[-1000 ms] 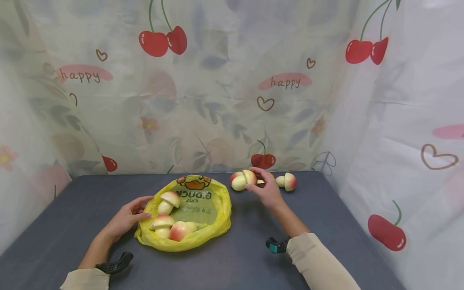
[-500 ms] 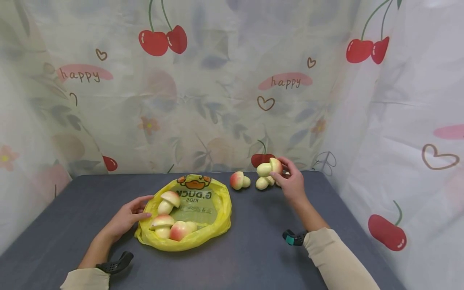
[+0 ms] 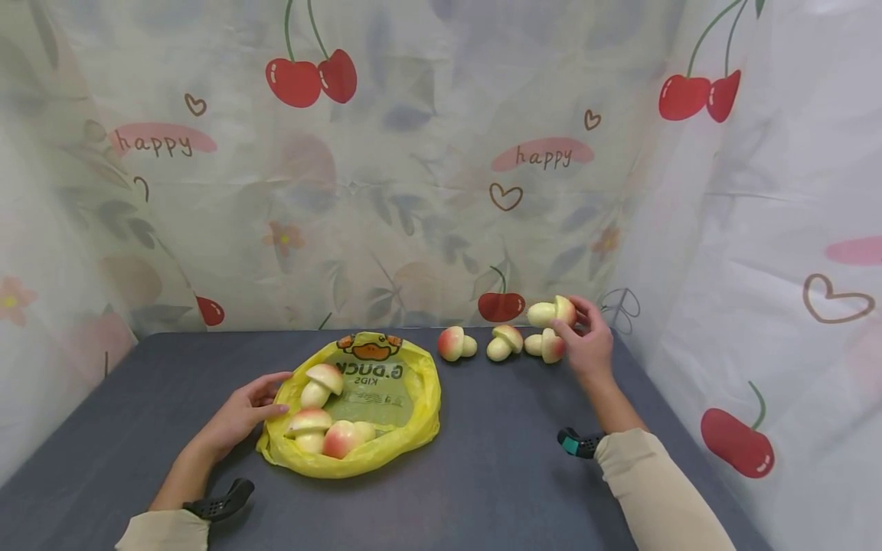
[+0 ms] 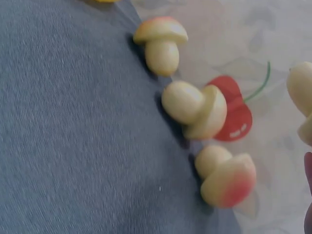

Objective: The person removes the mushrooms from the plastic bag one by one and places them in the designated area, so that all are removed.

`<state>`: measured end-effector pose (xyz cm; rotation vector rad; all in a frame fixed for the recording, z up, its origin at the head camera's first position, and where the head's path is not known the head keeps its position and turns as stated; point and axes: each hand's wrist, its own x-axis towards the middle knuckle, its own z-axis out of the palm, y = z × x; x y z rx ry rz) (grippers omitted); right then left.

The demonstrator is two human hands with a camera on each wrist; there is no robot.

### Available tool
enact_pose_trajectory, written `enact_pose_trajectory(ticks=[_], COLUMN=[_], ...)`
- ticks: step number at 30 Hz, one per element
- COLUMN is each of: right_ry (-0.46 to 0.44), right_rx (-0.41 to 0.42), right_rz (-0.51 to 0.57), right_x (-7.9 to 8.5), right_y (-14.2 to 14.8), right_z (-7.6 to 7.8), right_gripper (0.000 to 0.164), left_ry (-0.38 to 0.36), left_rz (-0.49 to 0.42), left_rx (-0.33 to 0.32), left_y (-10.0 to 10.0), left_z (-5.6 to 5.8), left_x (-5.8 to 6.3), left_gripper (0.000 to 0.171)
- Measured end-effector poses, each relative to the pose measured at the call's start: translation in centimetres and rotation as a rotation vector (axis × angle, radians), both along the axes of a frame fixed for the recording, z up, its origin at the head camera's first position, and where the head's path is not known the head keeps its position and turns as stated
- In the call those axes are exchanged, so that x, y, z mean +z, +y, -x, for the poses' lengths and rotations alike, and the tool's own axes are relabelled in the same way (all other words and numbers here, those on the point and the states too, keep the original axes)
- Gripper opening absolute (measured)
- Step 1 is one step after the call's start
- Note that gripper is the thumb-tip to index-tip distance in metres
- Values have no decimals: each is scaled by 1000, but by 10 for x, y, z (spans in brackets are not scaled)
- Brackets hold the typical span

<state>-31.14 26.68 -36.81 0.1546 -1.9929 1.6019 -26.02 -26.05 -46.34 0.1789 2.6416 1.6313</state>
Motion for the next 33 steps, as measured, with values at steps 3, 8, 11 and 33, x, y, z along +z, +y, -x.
enact_pose_trajectory(ticks=[3, 8, 11, 33], right_ry=[0, -20, -38, -148], right_rx=[-31, -105, -159, -333], right_rz=[3, -30, -53, -425], right_x=[-4, -10, -21, -76], right_y=[8, 19, 30, 82], right_z=[2, 5, 14, 45], right_gripper=[47, 47, 49, 48], left_ry=[5, 10, 8, -2], left_rz=[4, 8, 6, -4], left_rx=[-2, -6, -2, 6], left_y=[0, 0, 1, 2], left_z=[0, 1, 0, -2], left_x=[-1, -1, 0, 3], left_gripper=[58, 59, 59, 60])
